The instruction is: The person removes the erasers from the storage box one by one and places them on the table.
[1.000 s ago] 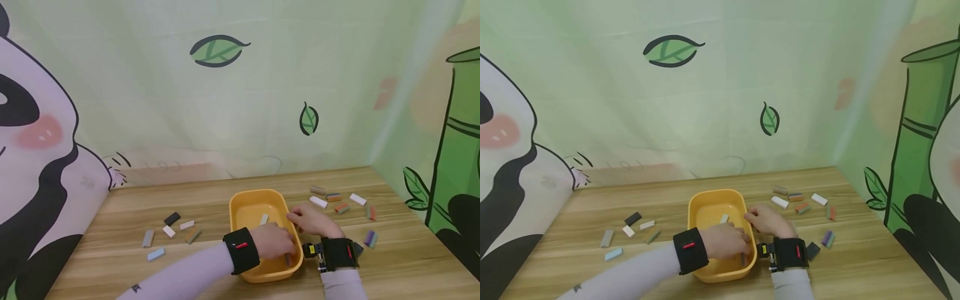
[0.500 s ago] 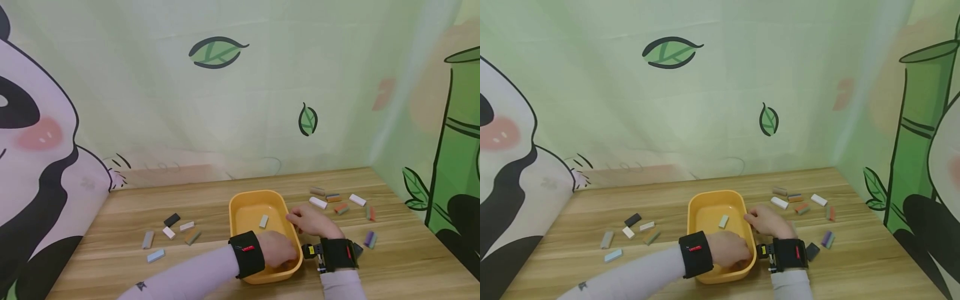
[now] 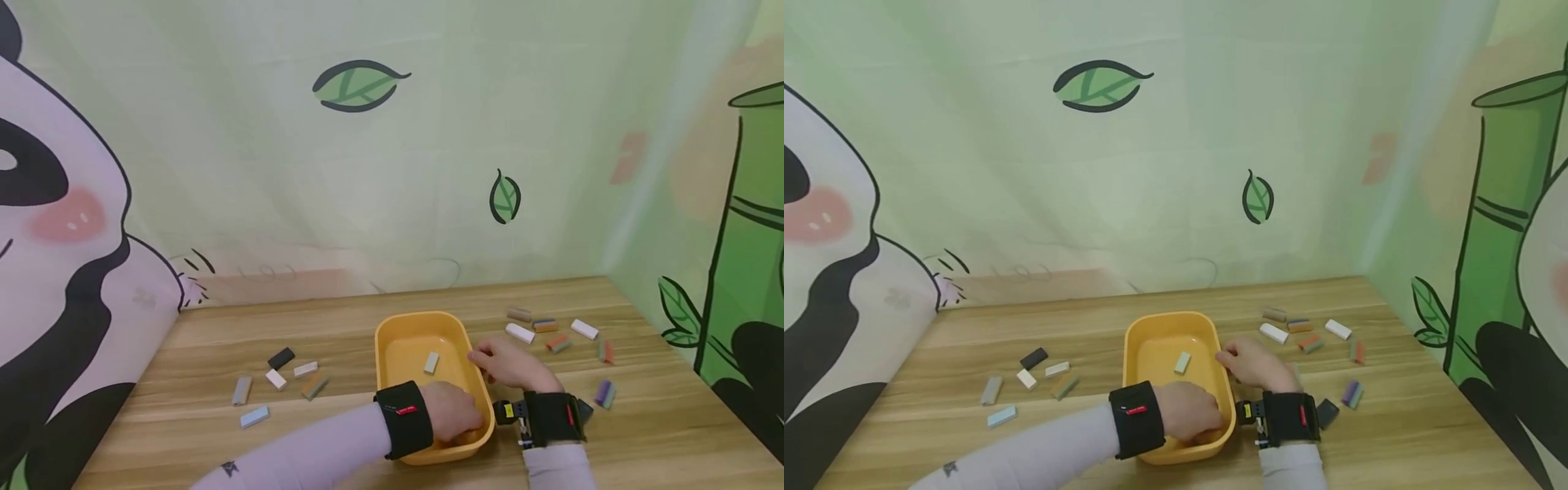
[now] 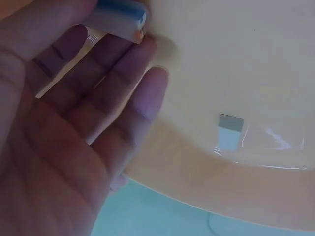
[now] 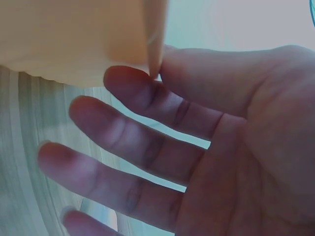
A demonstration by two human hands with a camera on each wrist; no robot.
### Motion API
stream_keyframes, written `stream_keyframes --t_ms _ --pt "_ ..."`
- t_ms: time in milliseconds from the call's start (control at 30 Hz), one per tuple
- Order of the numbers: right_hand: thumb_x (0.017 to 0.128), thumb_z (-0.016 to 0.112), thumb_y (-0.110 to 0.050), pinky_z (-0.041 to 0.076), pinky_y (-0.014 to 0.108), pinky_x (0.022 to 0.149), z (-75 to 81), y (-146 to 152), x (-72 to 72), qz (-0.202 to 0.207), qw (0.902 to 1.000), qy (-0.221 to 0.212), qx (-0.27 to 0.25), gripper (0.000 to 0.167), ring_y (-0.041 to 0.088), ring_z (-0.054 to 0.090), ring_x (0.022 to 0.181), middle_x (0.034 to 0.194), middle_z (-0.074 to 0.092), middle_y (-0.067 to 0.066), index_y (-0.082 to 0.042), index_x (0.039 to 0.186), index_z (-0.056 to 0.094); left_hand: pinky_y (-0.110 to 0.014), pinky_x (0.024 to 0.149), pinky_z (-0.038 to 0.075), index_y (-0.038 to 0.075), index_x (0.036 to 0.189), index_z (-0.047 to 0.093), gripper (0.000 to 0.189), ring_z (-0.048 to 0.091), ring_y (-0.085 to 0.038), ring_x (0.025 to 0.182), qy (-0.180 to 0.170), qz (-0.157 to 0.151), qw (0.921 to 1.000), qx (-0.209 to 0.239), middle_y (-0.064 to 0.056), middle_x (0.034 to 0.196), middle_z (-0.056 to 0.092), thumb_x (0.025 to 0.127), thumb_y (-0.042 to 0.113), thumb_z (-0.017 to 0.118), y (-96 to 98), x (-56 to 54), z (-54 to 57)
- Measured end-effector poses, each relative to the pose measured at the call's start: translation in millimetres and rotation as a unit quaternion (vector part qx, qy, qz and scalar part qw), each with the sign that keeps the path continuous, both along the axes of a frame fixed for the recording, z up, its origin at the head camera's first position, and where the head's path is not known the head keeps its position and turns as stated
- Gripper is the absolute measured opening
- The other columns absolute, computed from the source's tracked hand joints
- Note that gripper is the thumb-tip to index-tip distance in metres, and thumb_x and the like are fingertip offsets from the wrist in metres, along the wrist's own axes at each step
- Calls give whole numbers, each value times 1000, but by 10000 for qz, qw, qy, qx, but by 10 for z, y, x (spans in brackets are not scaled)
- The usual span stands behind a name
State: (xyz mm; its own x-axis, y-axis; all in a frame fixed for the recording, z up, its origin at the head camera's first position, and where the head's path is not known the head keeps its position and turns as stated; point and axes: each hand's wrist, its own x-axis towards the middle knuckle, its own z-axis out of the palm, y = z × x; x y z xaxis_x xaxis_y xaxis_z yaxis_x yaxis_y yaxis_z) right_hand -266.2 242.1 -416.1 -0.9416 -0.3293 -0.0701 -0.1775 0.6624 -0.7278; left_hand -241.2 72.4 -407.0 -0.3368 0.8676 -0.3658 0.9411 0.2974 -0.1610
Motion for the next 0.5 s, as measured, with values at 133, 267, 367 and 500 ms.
stream_keyframes --t_ms 133,267,367,500 --pt "101 51 -16 44 32 57 -2 -15 0 -15 10000 20 57 26 24 57 63 70 58 9 -4 80 62 -25 57 40 25 93 55 13 50 -9 64 -149 298 9993 -164 7 73 50 91 20 67 -19 21 0" --pt "101 52 -16 44 33 58 -26 -20 -4 -60 10000 -21 52 25 23 57 63 70 58 8 -5 81 62 -25 59 40 24 95 58 8 51 -10 65 -163 434 9985 -307 6 74 51 94 20 64 -30 23 0" --pt "101 52 -17 44 33 58 -32 -5 -14 -50 10000 -53 -8 25 26 58 65 71 58 8 -3 83 62 -25 60 41 24 100 61 12 51 -10 67 -17 400 9988 -268 7 77 53 92 19 67 -41 1 16" --pt "101 52 -16 45 33 59 -32 -1 -20 7 10000 -26 -18 25 28 58 65 71 58 9 -3 83 62 -26 60 43 24 105 61 17 52 -9 68 -34 483 9988 -92 7 80 55 90 21 70 -104 -44 63"
